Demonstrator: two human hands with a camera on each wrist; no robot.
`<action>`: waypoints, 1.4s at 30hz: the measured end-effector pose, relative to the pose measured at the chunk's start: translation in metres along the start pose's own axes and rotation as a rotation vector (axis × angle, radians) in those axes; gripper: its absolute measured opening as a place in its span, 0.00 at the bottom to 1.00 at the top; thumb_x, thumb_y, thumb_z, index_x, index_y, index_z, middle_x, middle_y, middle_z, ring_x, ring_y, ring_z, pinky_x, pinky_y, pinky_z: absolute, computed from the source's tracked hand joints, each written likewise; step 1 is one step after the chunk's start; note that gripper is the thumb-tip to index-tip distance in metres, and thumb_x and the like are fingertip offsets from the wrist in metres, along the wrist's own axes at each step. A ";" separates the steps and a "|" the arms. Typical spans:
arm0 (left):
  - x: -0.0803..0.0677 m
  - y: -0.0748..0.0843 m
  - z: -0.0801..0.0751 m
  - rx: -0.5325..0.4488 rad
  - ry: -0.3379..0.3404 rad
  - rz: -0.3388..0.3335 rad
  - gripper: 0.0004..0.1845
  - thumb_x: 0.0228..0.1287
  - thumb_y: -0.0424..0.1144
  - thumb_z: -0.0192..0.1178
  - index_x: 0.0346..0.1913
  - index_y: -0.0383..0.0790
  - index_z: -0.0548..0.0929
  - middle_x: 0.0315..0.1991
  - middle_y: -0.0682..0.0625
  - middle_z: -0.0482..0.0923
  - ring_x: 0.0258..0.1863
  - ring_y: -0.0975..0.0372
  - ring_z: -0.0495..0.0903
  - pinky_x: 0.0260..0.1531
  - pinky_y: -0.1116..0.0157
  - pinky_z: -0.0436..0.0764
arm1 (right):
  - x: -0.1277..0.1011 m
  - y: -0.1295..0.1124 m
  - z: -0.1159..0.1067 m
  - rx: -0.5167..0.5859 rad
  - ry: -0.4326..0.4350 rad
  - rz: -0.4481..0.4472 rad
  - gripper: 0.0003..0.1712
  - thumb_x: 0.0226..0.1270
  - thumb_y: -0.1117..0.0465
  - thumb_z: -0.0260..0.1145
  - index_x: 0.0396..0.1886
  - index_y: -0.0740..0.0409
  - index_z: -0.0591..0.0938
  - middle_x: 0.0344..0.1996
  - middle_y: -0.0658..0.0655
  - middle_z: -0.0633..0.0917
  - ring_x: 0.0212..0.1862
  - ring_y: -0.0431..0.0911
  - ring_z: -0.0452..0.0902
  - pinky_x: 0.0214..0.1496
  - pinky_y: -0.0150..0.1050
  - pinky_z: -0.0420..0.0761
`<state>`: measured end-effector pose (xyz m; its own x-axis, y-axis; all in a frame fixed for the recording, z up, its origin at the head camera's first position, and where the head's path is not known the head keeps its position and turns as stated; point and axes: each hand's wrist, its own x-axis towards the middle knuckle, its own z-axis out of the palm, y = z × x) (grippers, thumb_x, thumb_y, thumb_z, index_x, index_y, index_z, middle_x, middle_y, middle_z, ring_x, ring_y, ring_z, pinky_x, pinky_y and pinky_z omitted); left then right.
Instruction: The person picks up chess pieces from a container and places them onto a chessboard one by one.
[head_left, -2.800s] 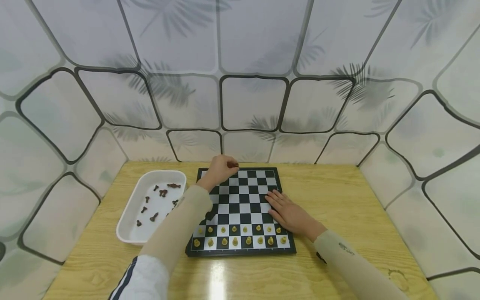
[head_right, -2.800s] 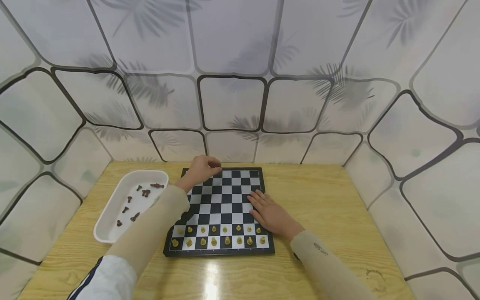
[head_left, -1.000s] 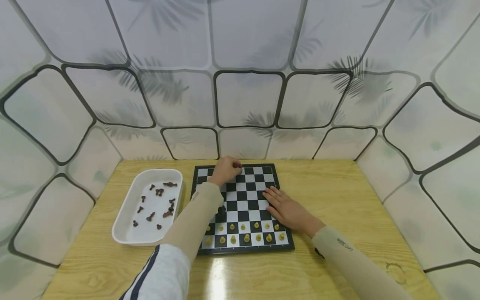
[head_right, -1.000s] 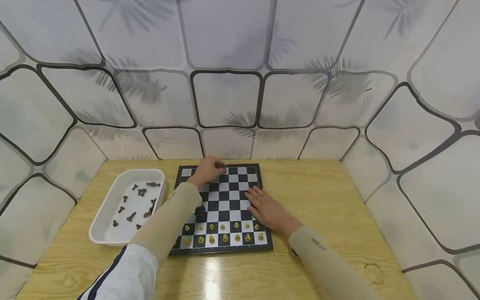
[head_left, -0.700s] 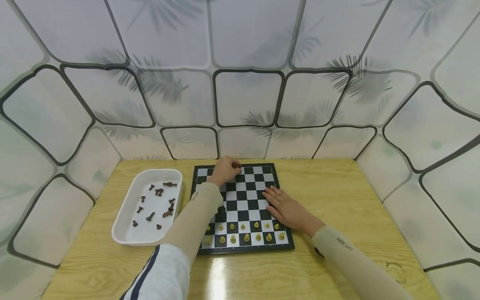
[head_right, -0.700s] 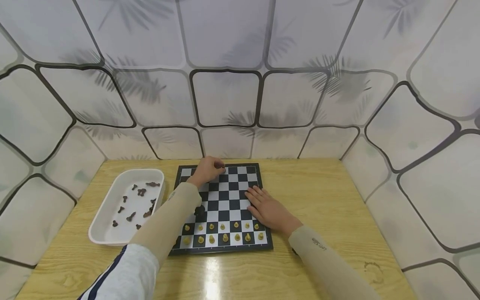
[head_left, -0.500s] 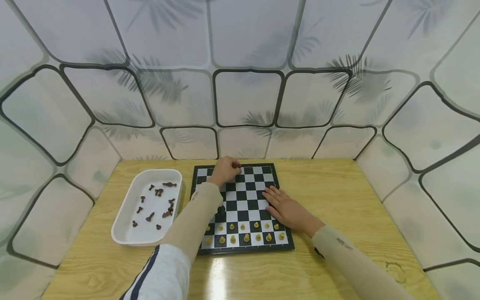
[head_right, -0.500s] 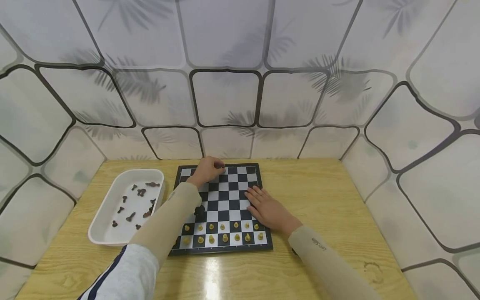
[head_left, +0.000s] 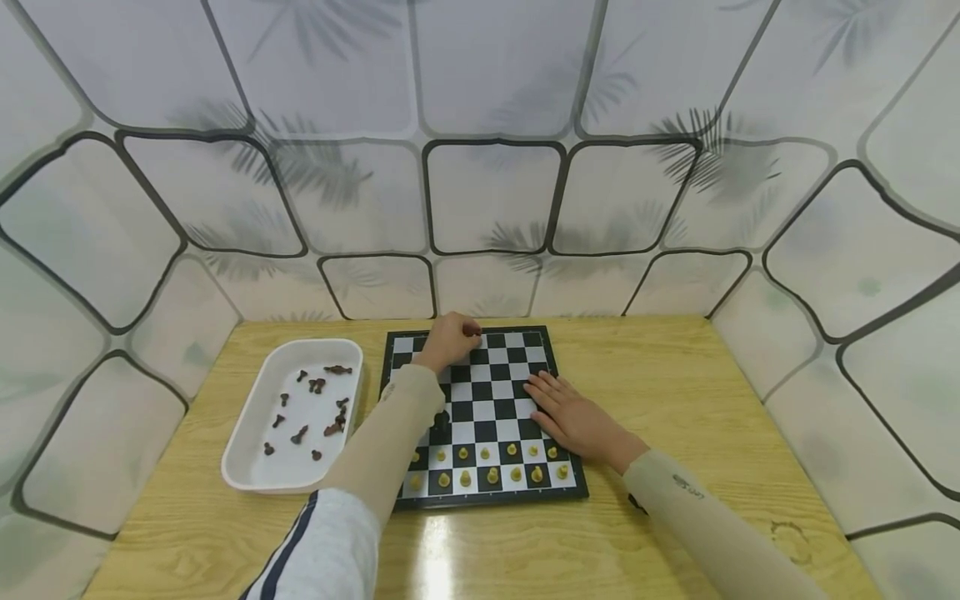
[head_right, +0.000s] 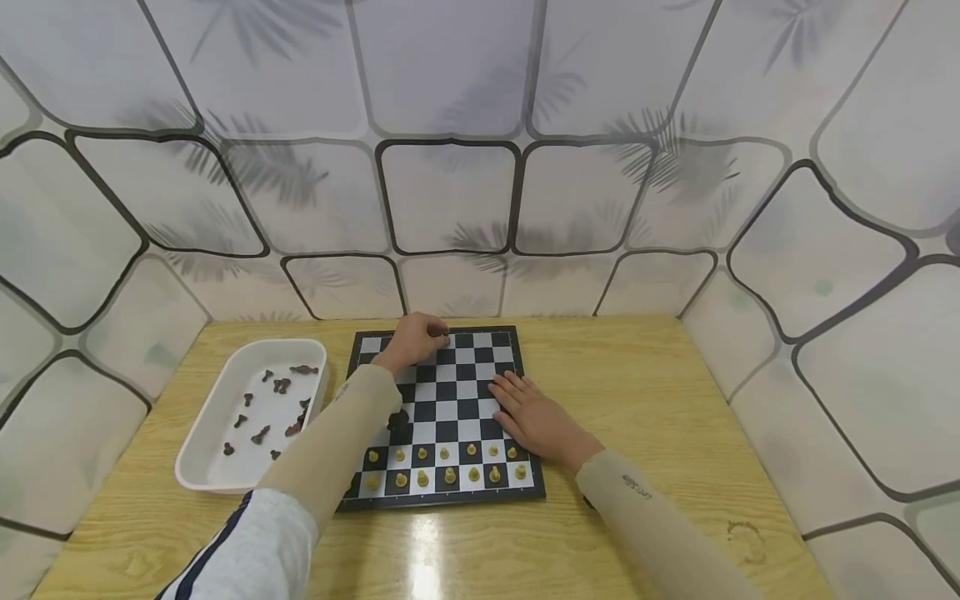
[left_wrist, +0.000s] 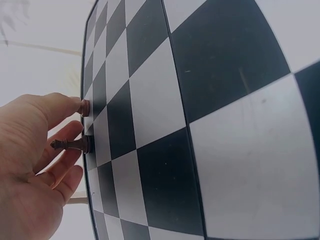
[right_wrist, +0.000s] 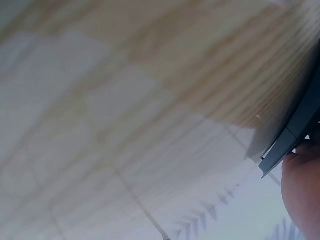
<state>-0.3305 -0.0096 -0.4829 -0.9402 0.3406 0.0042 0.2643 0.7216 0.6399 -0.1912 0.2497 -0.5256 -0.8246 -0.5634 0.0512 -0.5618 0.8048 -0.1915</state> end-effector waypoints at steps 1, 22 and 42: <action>0.000 -0.001 0.000 0.000 -0.002 0.004 0.12 0.74 0.37 0.65 0.55 0.38 0.90 0.53 0.43 0.88 0.55 0.51 0.85 0.58 0.53 0.84 | 0.000 0.000 0.000 -0.002 -0.002 -0.001 0.34 0.86 0.48 0.51 0.82 0.61 0.65 0.81 0.62 0.65 0.84 0.59 0.56 0.85 0.55 0.57; -0.017 0.000 -0.051 -0.061 0.026 0.083 0.21 0.75 0.40 0.60 0.65 0.36 0.84 0.60 0.38 0.85 0.63 0.45 0.81 0.63 0.47 0.81 | 0.000 0.000 0.000 -0.023 -0.009 -0.009 0.34 0.87 0.48 0.51 0.82 0.62 0.64 0.81 0.64 0.65 0.84 0.61 0.56 0.84 0.57 0.59; -0.072 -0.031 -0.108 -0.020 0.180 0.081 0.21 0.75 0.40 0.61 0.64 0.34 0.84 0.56 0.35 0.87 0.60 0.40 0.82 0.58 0.42 0.82 | -0.009 -0.004 -0.004 -0.002 -0.030 -0.007 0.35 0.87 0.47 0.50 0.82 0.62 0.63 0.82 0.64 0.63 0.84 0.60 0.54 0.85 0.56 0.57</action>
<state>-0.2948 -0.1219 -0.4201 -0.9397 0.2825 0.1926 0.3381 0.6838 0.6466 -0.1813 0.2522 -0.5215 -0.8184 -0.5742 0.0230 -0.5675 0.8013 -0.1892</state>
